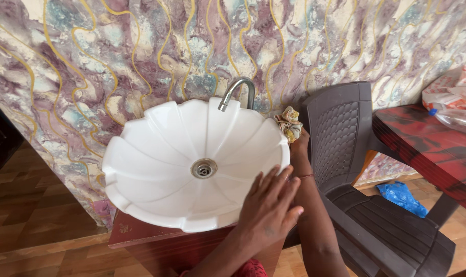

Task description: The person cleans the interior and exterior surfaces of a white pedestal sink using a patterned cloth by hand.

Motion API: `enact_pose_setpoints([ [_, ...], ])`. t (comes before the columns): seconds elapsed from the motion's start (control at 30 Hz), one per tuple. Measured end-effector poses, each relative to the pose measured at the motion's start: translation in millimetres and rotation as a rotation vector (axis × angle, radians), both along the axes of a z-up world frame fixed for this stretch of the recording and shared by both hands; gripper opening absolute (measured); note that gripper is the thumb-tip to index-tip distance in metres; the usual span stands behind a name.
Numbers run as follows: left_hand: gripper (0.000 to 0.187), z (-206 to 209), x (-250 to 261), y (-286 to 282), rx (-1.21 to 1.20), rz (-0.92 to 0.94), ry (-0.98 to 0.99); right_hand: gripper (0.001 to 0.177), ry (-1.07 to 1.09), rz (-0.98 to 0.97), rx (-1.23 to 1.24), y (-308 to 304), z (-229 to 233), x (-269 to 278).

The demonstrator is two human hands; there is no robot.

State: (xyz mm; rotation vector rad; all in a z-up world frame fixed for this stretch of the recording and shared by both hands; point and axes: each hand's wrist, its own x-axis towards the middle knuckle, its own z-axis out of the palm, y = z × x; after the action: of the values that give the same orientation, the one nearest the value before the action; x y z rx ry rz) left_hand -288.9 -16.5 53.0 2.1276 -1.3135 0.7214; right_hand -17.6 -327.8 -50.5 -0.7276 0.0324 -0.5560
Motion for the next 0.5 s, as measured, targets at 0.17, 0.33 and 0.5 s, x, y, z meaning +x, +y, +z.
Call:
enact_pose_setpoints([
  [0.17, 0.075, 19.3, 27.2, 24.2, 0.269, 0.156, 0.389, 0.043, 0.006, 0.247, -0.085, -13.2, 12.5, 39.7],
  [0.33, 0.061, 10.0, 27.7, 23.2, 0.255, 0.104, 0.524, 0.029, 0.151, 0.375, -0.274, -12.1, 48.1, 49.7],
  [0.5, 0.065, 6.3, 27.5, 23.6, 0.259, 0.093, 0.529, 0.055, 0.401, 0.531, -0.801, 12.1, 97.2, 49.9],
])
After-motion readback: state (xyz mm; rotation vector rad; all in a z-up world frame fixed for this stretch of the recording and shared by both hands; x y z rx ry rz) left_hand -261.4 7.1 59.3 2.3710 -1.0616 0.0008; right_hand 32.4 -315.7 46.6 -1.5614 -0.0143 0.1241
